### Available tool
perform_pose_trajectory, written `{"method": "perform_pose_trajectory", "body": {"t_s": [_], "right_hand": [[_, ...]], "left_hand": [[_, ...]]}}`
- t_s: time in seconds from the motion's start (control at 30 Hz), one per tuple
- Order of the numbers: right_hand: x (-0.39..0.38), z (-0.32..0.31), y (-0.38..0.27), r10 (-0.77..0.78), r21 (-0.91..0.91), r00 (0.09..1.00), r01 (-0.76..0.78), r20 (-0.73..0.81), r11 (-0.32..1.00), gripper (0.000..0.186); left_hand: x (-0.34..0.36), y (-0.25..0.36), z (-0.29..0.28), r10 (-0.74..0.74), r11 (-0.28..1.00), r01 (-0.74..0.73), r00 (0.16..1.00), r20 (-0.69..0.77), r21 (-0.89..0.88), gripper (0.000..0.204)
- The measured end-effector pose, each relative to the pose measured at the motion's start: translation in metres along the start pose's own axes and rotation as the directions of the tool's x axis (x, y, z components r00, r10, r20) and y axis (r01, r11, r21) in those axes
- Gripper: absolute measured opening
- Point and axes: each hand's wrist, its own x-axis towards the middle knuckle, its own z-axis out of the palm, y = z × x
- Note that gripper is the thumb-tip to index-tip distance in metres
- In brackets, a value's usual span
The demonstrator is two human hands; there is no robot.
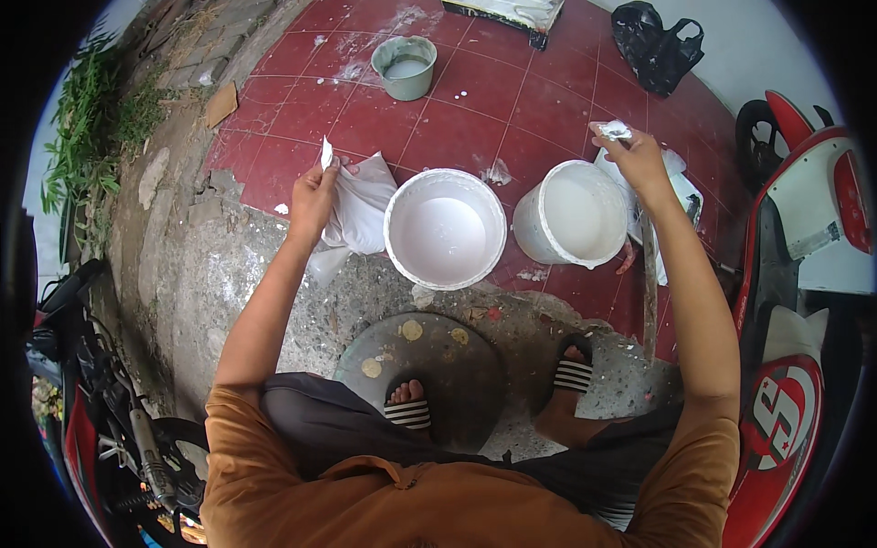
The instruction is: The person stirs white liquid in a bucket with a wooden stick, ties a plastic bag containing a white substance, and kneads the bag by hand.
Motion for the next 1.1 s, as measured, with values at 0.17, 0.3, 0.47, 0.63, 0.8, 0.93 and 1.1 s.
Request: {"method": "perform_pose_trajectory", "body": {"t_s": [0.17, 0.3, 0.47, 0.63, 0.8, 0.93, 1.1], "right_hand": [[0.001, 0.006, -0.001, 0.019, 0.058, 1.0, -0.02, 0.008, 0.998, 0.031], [0.0, 0.001, 0.0, -0.039, 0.058, 0.999, 0.039, 0.001, 0.998, 0.033], [-0.033, 0.012, -0.029, -0.182, 0.009, 0.981, 0.182, 0.065, 0.983, 0.036], [-0.08, 0.033, -0.049, -0.247, -0.013, 0.957, 0.252, 0.151, 0.968, 0.031], [-0.103, 0.009, -0.042, -0.311, -0.033, 0.93, 0.323, 0.198, 0.946, 0.03], [-0.099, -0.037, -0.023, -0.28, -0.104, 0.941, 0.303, 0.19, 0.947, 0.028], [-0.102, -0.082, 0.02, -0.235, -0.149, 0.969, 0.243, 0.073, 0.958, 0.026]], "left_hand": [[0.002, -0.012, -0.017, -0.045, 0.982, 0.036, 0.998, -0.044, -0.187, 0.03], [0.0, -0.004, -0.031, -0.22, 0.946, 0.202, 0.974, -0.046, -0.255, 0.029], [-0.002, 0.001, -0.038, -0.214, 0.972, 0.208, 0.976, -0.041, -0.11, 0.029], [0.006, -0.027, -0.044, -0.16, 0.987, 0.158, 0.986, -0.041, -0.042, 0.029], [-0.006, -0.013, -0.033, -0.153, 0.986, 0.15, 0.988, -0.035, -0.067, 0.028], [-0.005, -0.023, -0.04, -0.149, 0.989, 0.149, 0.989, -0.02, -0.001, 0.029], [-0.001, -0.037, -0.051, -0.131, 0.987, 0.129, 0.991, 0.016, 0.095, 0.03]]}}
